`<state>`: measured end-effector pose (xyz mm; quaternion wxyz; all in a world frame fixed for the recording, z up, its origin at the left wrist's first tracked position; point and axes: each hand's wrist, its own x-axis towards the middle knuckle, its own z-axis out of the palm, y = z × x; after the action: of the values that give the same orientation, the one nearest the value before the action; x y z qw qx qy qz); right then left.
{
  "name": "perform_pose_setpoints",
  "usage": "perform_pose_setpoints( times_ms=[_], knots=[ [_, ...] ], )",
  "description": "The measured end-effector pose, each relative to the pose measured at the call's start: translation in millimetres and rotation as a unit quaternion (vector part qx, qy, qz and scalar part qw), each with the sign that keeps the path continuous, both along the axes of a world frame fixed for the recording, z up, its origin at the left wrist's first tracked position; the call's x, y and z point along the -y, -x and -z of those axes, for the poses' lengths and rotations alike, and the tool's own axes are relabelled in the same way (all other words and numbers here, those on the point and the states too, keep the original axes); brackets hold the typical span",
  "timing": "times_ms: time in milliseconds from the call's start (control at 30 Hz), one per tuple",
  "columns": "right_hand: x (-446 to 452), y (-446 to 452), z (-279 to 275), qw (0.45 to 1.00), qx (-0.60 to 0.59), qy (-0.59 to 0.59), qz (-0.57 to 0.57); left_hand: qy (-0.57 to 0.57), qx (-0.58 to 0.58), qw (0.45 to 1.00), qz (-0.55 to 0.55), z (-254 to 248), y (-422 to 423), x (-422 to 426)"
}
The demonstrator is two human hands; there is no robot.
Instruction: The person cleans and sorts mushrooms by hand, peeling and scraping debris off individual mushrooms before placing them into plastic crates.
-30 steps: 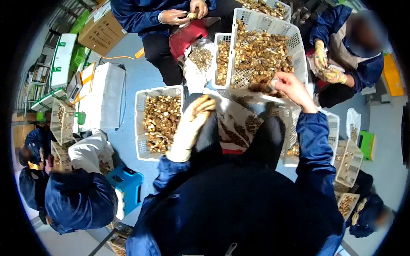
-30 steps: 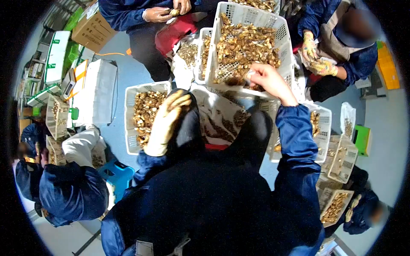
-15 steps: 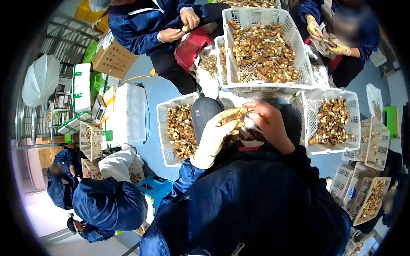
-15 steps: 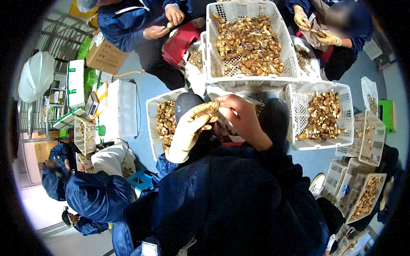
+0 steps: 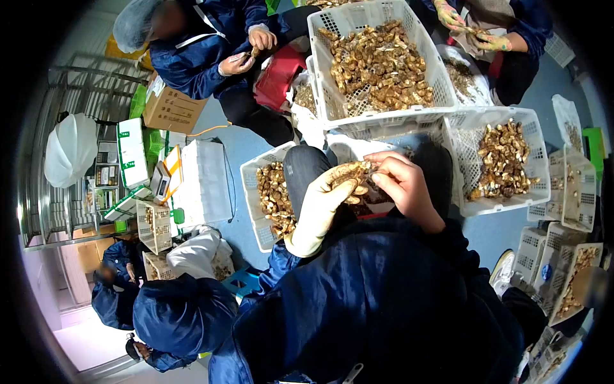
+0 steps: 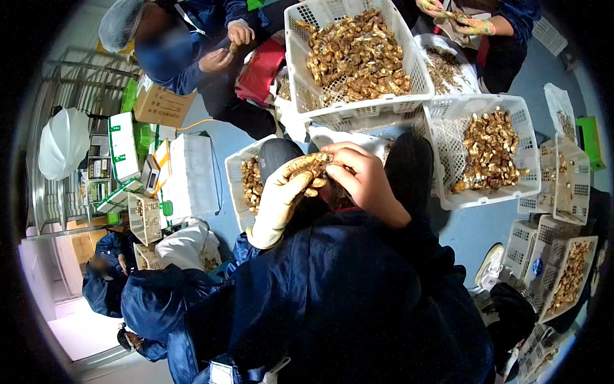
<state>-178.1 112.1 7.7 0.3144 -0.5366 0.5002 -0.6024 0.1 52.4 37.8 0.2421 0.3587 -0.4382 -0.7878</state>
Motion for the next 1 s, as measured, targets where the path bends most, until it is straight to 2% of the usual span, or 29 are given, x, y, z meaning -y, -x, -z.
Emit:
perform_pose_setpoints(
  times_ms=[100,233,333,433,533,633,733,833,933,1000],
  knots=[
    [-4,-3,-4,0.982,0.155,-0.11,0.0,0.009,0.004,1.0,0.008,3,2,-4],
    [-5,2,-1,0.979,0.162,-0.121,-0.015,-0.012,-0.005,1.0,0.011,0,3,-3],
    [-6,1,-5,0.986,0.113,-0.115,-0.035,-0.041,-0.026,0.999,0.022,3,0,0],
    [-7,1,-6,0.984,0.105,-0.146,-0.005,-0.094,-0.051,0.994,0.032,11,-5,2],
    [-9,-1,-12,0.975,0.168,-0.142,0.0,-0.119,-0.1,0.987,0.046,11,-7,2],
    [-2,1,-5,1.0,-0.01,0.024,0.013,-0.116,-0.089,0.989,0.008,17,-5,-2],
    [-6,-3,-11,0.987,0.086,-0.131,0.029,-0.151,-0.116,0.981,0.035,20,-9,2],
    [-7,-3,-7,0.979,0.159,-0.123,-0.008,-0.162,-0.118,0.979,0.04,17,-12,3],
    [-1,-1,0,0.998,0.045,-0.025,-0.019,-0.201,-0.11,0.974,0.002,21,-11,1],
    [-5,-2,-9,0.979,0.17,-0.112,-0.027,-0.261,-0.144,0.955,0.003,27,-13,2]
  ],
)
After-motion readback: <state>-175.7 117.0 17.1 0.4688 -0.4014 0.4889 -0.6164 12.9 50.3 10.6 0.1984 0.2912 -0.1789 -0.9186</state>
